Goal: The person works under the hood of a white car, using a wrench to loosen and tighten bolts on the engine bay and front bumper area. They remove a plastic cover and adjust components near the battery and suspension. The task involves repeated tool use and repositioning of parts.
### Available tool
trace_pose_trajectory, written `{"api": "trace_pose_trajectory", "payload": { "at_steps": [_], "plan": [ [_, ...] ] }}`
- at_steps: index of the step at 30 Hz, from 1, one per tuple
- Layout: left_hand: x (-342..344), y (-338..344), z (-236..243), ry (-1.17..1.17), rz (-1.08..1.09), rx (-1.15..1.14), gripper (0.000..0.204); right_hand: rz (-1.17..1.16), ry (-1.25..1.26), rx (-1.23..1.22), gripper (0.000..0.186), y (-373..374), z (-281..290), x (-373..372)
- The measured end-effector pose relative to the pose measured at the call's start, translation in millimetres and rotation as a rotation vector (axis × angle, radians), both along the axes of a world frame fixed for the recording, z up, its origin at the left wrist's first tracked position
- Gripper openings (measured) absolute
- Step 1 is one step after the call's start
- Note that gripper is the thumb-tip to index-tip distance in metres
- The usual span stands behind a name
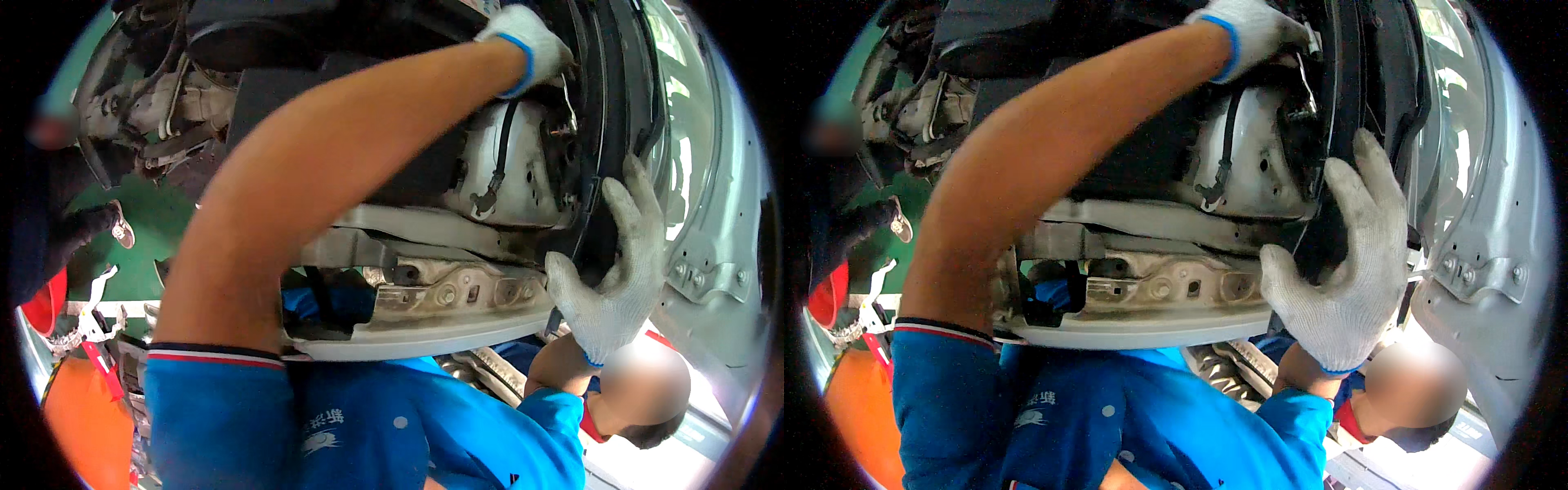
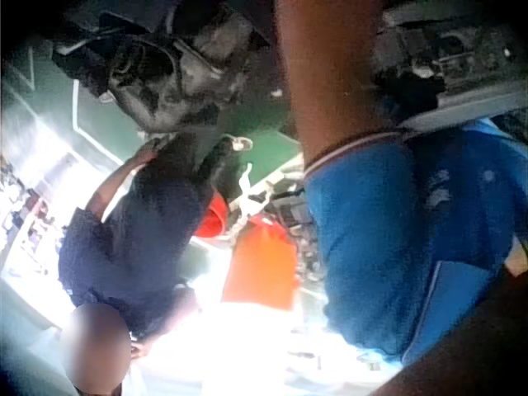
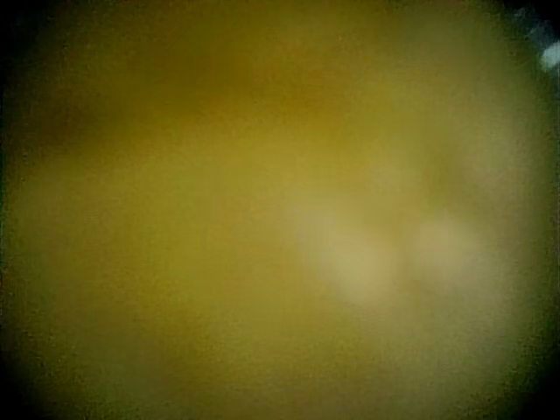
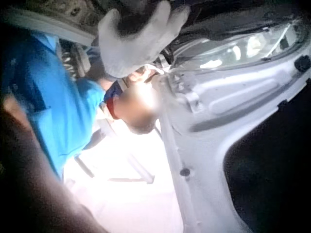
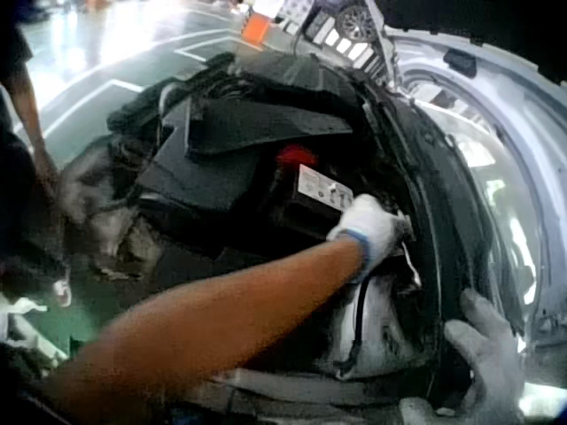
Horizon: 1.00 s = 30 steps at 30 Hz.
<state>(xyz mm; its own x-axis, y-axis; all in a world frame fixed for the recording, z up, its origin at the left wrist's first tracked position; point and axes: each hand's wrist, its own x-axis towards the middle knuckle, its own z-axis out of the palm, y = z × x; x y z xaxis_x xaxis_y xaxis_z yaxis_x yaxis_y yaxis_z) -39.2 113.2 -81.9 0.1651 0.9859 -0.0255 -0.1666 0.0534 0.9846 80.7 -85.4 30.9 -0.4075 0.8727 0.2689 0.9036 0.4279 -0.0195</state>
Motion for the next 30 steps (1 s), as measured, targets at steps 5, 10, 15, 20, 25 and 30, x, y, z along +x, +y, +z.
{"api": "trace_pose_trajectory", "payload": {
  "at_steps": [5, 10, 15, 20, 25, 30],
  "plan": [
    [-16, -4, -8, -0.496, -0.271, 0.088, 0.031, 0.015, -0.011, 0.017, 0.073, 2, 0, -1],
    [-18, -78, -25, -0.187, -0.016, 0.364, 0.03, 0.002, -0.053, -0.036, 0.076, 1, 0, 5],
    [-3, -64, -35, -0.015, 0.092, 0.62, 0.028, 0.003, -0.084, -0.017, 0.076, 0, -1, 5],
    [43, 35, -25, 0.477, 0.005, 0.134, 0.028, 0.022, -0.022, 0.034, 0.075, 5, 0, -6],
    [38, 27, -19, 0.265, 0.013, 0.155, 0.029, -0.006, -0.05, 0.036, 0.075, 3, 0, -3],
    [27, -7, -30, 0.54, 0.193, 0.664, 0.033, -0.092, 0.058, -0.016, 0.075, -2, -3, -5]
  ]
}}
